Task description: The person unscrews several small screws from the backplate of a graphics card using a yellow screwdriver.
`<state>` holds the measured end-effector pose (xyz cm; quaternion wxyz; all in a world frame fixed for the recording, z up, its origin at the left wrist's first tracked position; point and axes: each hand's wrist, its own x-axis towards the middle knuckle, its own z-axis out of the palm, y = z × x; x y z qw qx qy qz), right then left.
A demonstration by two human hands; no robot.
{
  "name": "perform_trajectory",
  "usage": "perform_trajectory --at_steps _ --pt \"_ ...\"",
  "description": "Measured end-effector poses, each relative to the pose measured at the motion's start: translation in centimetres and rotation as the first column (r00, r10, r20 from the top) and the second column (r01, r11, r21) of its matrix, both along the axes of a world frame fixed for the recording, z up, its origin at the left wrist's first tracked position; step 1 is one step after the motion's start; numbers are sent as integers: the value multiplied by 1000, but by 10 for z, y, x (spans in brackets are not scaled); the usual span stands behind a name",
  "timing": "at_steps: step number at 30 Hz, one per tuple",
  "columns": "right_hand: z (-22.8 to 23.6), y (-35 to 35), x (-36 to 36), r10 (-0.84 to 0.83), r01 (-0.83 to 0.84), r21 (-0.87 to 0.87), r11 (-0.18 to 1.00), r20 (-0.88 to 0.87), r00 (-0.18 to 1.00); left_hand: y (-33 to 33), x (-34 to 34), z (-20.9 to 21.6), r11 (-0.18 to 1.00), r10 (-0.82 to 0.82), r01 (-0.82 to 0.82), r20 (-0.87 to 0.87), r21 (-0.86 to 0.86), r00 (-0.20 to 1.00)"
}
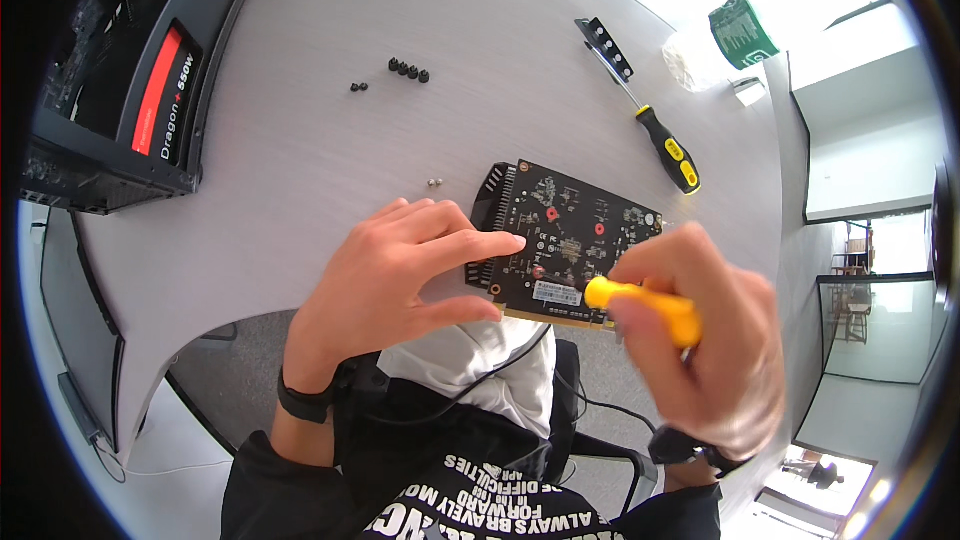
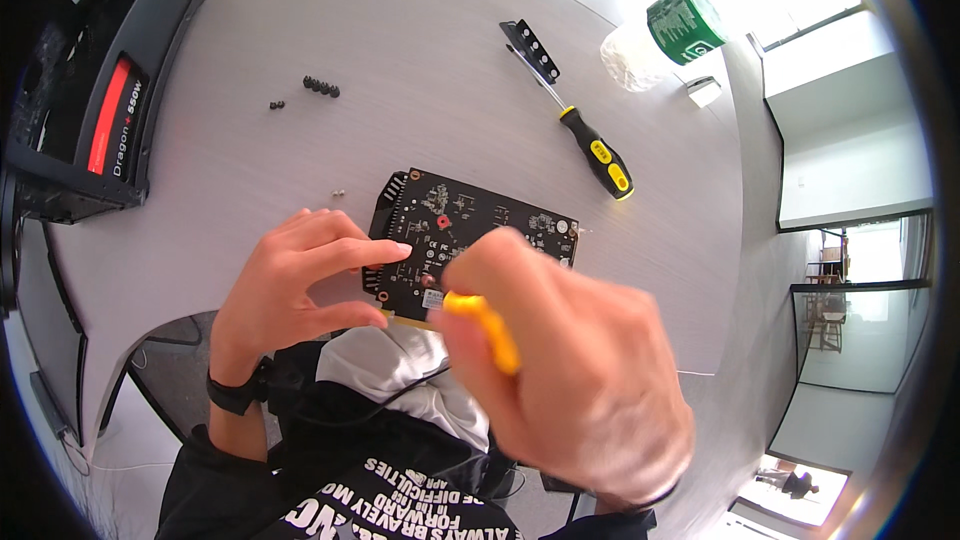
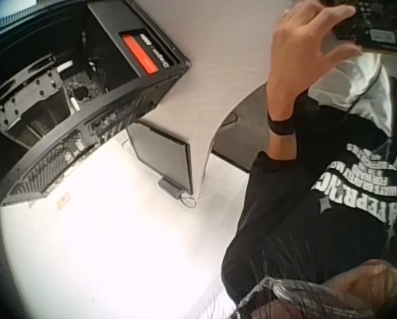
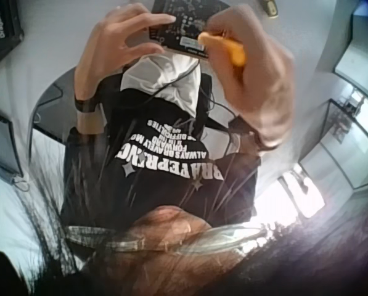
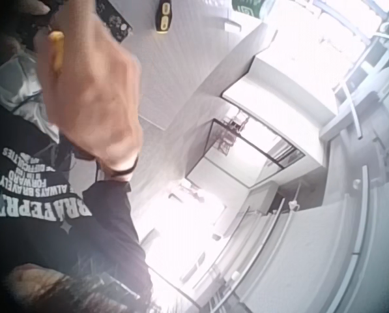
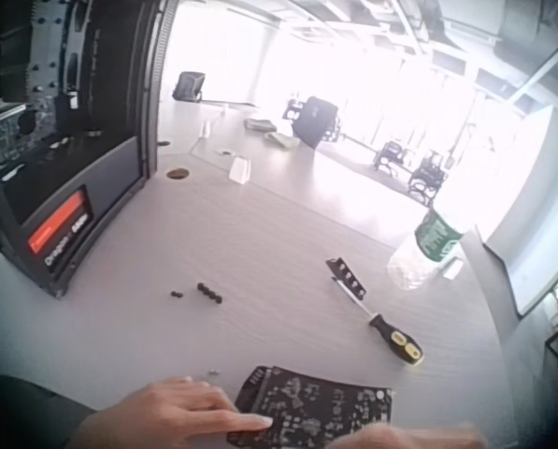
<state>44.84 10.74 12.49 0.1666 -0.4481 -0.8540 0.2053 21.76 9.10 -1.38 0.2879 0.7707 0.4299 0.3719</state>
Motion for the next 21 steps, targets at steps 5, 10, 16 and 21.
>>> perform_trajectory --at_steps 5,10,16,21 --pt "6 2 1 207 -206 -9 978 43 977 -1 -1 -2 1000 6 -6 -4 -18 1000" --pt "0 8 1 79 -84 106 991 54 995 -1 0 0 1000 17 -17 2 -26 1000" --pt "11 -4 -3 -180 151 118 981 295 939 0 1 1 1000 9 -10 -7 -5 1000" --pt "4 -2 -6 10 -58 198 979 238 971 -2 -1 -4 999 24 -25 -7 -22 1000"
